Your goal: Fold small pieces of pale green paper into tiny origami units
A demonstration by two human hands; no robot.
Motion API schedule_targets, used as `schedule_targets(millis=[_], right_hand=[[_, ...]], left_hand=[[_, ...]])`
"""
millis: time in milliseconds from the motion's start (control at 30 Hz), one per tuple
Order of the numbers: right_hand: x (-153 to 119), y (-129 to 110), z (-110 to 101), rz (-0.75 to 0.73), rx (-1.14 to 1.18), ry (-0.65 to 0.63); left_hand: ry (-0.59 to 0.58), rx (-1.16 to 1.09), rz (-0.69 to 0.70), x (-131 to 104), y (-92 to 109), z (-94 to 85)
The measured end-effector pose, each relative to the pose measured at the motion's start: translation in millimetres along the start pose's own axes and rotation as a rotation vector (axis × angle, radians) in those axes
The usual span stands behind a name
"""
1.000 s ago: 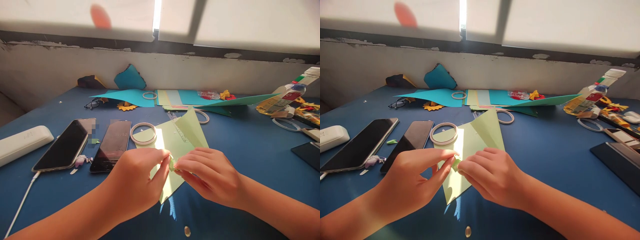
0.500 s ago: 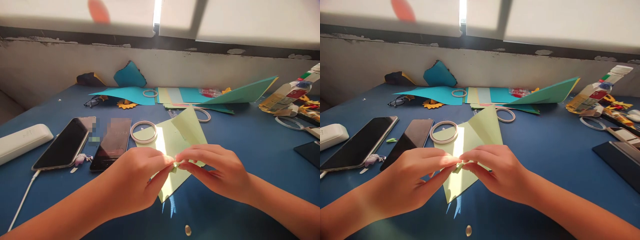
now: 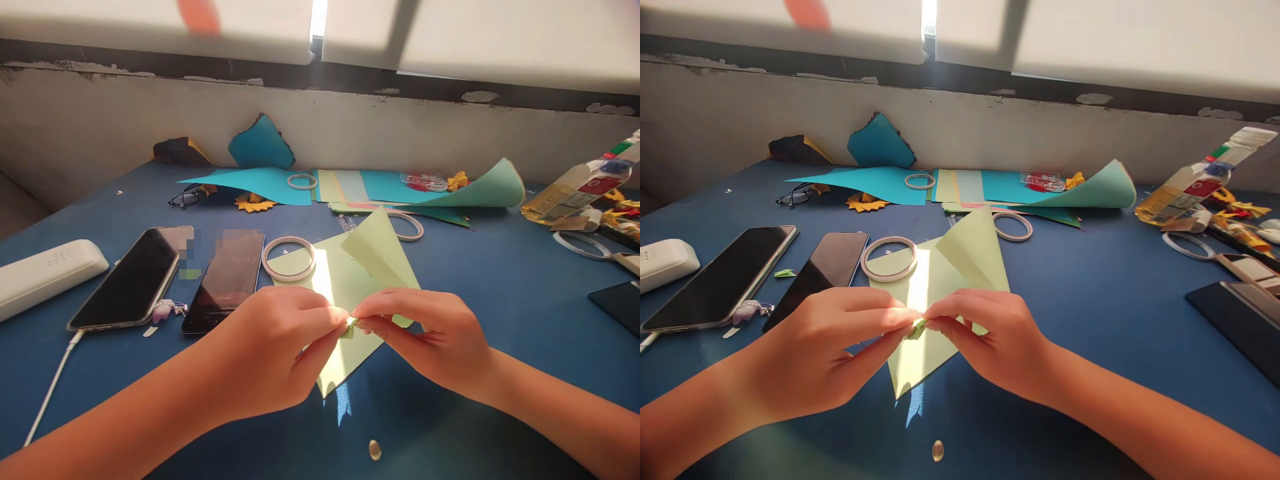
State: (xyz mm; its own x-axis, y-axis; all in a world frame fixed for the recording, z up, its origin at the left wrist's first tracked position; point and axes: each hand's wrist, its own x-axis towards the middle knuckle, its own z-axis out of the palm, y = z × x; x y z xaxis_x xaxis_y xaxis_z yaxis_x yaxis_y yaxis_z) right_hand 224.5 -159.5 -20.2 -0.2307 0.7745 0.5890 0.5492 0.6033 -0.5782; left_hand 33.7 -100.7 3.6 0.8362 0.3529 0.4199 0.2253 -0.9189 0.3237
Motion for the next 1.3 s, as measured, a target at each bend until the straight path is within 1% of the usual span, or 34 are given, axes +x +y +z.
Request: schedule_targets(millis=[133,267,400,500,567,633,700,767,833,900,967,1000,1067,1133,1200,1233,1300], right_hand=[[-2,0,3,0.021,-0.006,0.046],[-4,0,6,0.018,-0.006,0.045],[-5,-4,9,0.042,-0.063,0.104],[-5,-5,11,0.064,-0.108,0.125],[-5,-5,11,0.073,-0.123,0.130],[-4,-4,11,0.089,-0.133,0.133],[-3,-3,11,0.108,-0.121,0.132],[-2,-2,11,0.136,-0.077,0.118],[-2,-1,11,0.165,-0.019,0.099],[-2,-1,11,0.176,0.014,0.086],[-3,-2,10,0.168,0.019,0.079],[-3,-2,10,0.166,0.015,0.079],[-4,-1,10,0.179,0.005,0.087],[-5,0,11,0.201,-0.014,0.064],[-6,2,13,0.186,-0.067,-0.003],[-6,3,14,0.165,-0.101,-0.043],[-7,5,15,0.116,-0.159,-0.096]], left_hand=[[0.021,0.028,0.009,1,-1,1.0],[0.102,0.071,0.011,1,-2,3.4],[0.148,0.139,-0.026,1,0,7.1],[0.156,0.151,-0.043,1,1,10.6],[0.175,0.141,-0.054,1,2,12.0],[0.195,0.100,-0.098,2,4,11.8],[0.171,0.012,-0.160,4,5,10.3],[0.124,-0.057,-0.190,5,6,8.6],[0.105,-0.058,-0.140,6,6,7.9],[0.110,-0.026,-0.069,5,5,8.2],[0.127,-0.010,-0.053,5,4,8.5],[0.140,0.001,-0.077,5,4,8.5],[0.142,0.036,-0.186,5,2,8.4],[0.105,0.064,-0.329,6,1,9.4],[0.050,0.064,-0.439,7,0,12.1],[0.023,0.058,-0.471,7,0,14.1],[-0.021,0.057,-0.487,6,0,17.7]])
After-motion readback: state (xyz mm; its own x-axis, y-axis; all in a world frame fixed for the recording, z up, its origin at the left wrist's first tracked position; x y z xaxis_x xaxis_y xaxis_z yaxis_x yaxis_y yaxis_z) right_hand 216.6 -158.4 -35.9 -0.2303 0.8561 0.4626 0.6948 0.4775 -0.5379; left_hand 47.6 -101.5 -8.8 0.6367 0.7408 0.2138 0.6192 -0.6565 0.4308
